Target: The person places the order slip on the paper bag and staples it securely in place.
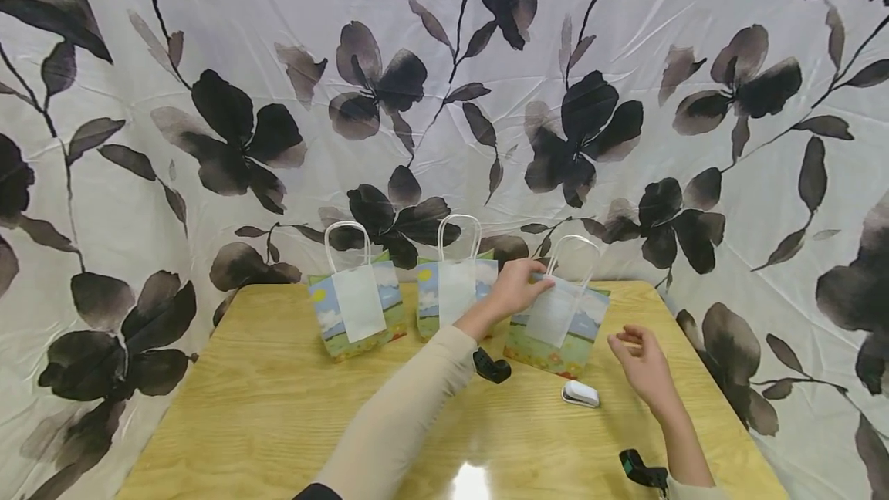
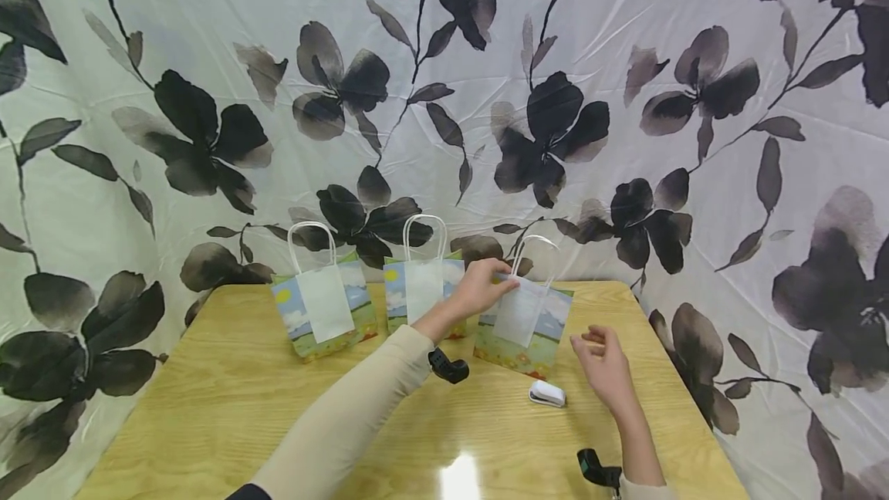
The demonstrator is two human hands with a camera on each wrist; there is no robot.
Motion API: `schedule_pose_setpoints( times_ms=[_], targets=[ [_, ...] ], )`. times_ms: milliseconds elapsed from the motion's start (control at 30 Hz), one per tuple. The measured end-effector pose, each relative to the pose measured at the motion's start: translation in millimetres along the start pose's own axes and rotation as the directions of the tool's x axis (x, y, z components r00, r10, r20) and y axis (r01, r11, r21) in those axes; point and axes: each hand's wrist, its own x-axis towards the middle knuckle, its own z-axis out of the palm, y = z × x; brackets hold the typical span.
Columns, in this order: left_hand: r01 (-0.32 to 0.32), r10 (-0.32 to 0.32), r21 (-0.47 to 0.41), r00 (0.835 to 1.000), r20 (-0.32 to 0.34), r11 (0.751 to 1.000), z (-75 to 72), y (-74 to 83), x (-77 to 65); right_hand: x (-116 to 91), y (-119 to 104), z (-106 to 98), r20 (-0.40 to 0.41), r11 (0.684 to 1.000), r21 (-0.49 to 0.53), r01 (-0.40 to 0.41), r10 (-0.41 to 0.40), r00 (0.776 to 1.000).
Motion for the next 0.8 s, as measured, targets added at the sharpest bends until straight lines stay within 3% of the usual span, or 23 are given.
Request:
schedule_pose_setpoints(
  times_ms=[133,233,333,500,633,800],
  targets=[
    [0.012,-0.012,0.006,1.000,0.003,1.000,-0.5,1.4,-1.2,-23,27,8,0.184,0.999,-0.043,-0.014,0.022,0.983],
    [0.004,-0.004,0.009,1.000,-0.016,1.000,1.0,1.0,0.7,-29,37,17,0.226,0.999,-0.041,-0.013,0.022,0.974],
    [0.000,0.000,0.001,0.999,-0.036,1.000,3.0,0.6,2.7,-31,44,23,0.239,0.999,-0.041,-0.007,0.016,0.971],
    [0.015,-0.015,-0.022,1.000,-0.007,1.000,8.8,1.4,2.7,-36,52,28,0.209,0.996,-0.078,-0.034,0.050,0.977],
    [0.007,-0.008,-0.019,0.999,-0.035,1.000,9.5,2.7,4.0,-30,53,35,0.154,0.986,-0.165,-0.004,0.030,0.988],
    [0.038,-0.039,-0.029,0.998,-0.050,0.999,5.2,2.7,5.0,-20,51,44,0.167,0.982,-0.186,0.017,0.015,0.986]
  ],
)
